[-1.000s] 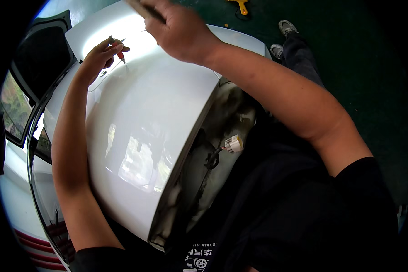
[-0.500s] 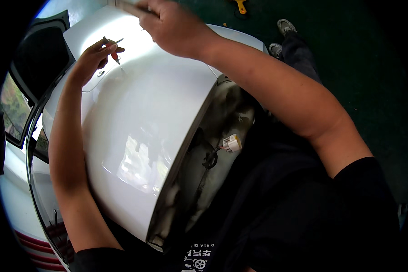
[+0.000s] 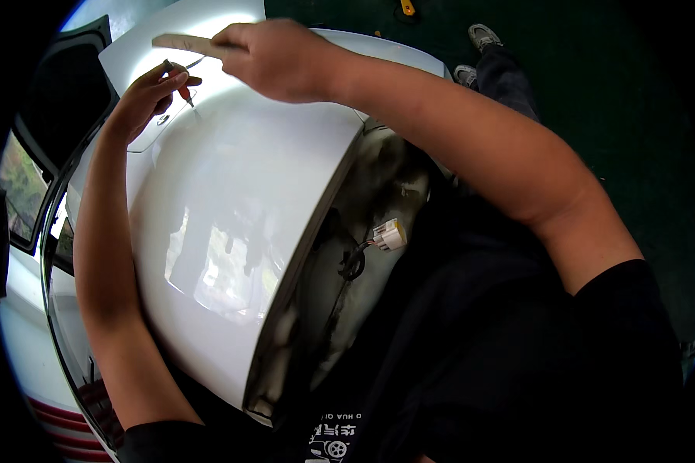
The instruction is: The person uses a small metal tool and a wooden stick to repeatedly tap and push a dent on the white hood of a car. The person works on the same small area for an extended period, occasionally adjusting their position and the tools used.
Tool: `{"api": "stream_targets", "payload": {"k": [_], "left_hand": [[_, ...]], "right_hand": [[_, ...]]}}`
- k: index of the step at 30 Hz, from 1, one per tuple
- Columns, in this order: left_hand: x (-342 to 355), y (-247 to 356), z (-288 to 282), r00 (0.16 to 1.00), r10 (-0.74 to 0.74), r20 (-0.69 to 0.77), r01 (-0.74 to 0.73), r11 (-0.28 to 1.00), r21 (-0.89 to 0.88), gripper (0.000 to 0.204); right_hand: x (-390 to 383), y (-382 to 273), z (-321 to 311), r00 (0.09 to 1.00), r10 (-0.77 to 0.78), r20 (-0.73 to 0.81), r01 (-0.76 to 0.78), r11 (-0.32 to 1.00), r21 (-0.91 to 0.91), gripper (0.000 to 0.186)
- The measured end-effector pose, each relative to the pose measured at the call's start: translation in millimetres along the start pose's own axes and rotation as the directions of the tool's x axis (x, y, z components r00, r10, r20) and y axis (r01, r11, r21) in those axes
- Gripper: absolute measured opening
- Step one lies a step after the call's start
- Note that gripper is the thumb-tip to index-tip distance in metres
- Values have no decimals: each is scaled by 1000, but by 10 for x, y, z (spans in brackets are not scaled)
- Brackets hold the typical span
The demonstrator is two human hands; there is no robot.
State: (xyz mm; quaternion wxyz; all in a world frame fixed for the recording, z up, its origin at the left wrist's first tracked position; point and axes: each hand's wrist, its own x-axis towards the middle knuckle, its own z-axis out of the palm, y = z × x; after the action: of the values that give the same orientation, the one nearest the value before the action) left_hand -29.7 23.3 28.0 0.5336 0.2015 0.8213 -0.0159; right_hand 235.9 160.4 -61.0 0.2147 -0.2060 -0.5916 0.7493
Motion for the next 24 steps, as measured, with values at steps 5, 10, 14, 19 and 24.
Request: {"api": "stream_targets", "payload": {"k": [5, 10, 14, 19, 24], "left_hand": [[-27, -2, -6, 1000, 0, 28, -1, 1000, 18, 26], [-57, 1, -36, 998, 26, 53, -24, 999, -37, 26], [-56, 56, -34, 998, 0, 56, -1, 1000, 18, 26], [-36, 38, -75, 997, 21, 77, -24, 999, 39, 25], [-24, 75, 19, 1000, -6, 23, 6, 1000, 14, 26]], "right_hand": [[-61, -23, -26, 998, 39, 42, -39, 999, -18, 35], [-102, -40, -15, 985, 116, 125, -106, 991, -84, 38], [-82, -75, -16, 987, 117, 113, -116, 993, -17, 37], [-67, -58, -65, 981, 152, 121, -152, 988, -5, 37], [-81, -4, -34, 985, 125, 120, -118, 991, -63, 29]]}}
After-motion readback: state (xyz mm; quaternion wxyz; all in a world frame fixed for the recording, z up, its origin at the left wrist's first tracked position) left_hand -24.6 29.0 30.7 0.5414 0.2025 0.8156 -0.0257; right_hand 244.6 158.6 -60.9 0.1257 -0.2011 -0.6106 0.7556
